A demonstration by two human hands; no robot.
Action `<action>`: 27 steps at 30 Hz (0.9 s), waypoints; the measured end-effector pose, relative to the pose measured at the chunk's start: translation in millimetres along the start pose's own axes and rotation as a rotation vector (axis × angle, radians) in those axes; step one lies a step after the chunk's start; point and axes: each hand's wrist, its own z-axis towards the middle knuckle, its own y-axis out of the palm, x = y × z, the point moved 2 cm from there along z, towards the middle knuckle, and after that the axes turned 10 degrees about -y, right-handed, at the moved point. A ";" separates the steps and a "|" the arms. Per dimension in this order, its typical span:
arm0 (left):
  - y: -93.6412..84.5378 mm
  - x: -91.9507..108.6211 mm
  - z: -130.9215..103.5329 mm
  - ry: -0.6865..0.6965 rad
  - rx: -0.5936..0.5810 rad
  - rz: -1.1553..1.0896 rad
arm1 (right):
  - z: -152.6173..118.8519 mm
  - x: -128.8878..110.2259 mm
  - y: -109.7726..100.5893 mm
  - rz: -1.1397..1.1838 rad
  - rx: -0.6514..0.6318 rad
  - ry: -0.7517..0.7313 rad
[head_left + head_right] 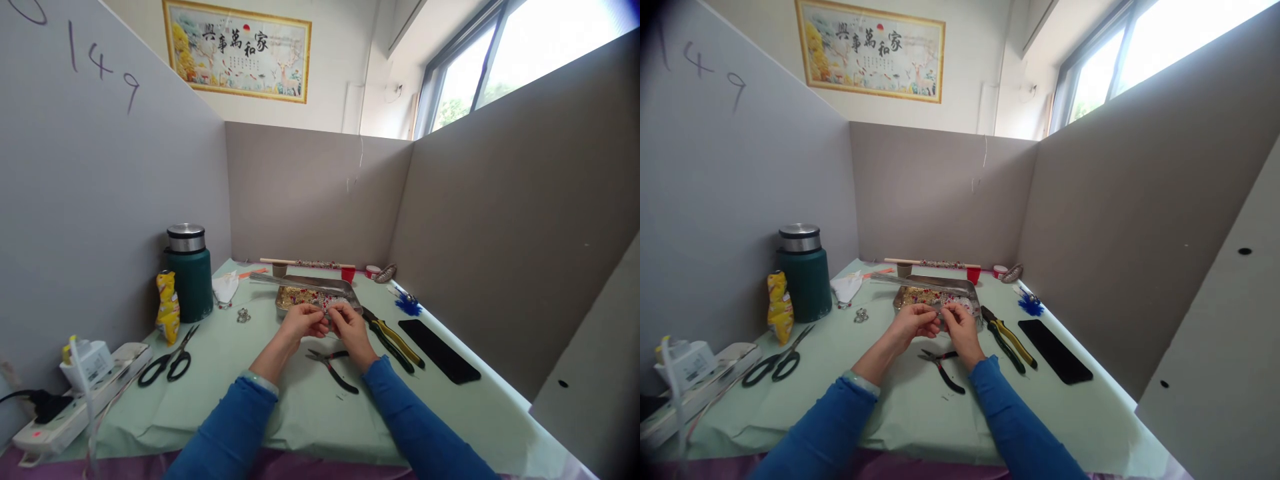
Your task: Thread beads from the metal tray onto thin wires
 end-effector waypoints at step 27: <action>-2.6 7.0 -0.9 0.101 0.114 0.136 | -3.1 -2.3 3.9 0.142 -0.110 0.130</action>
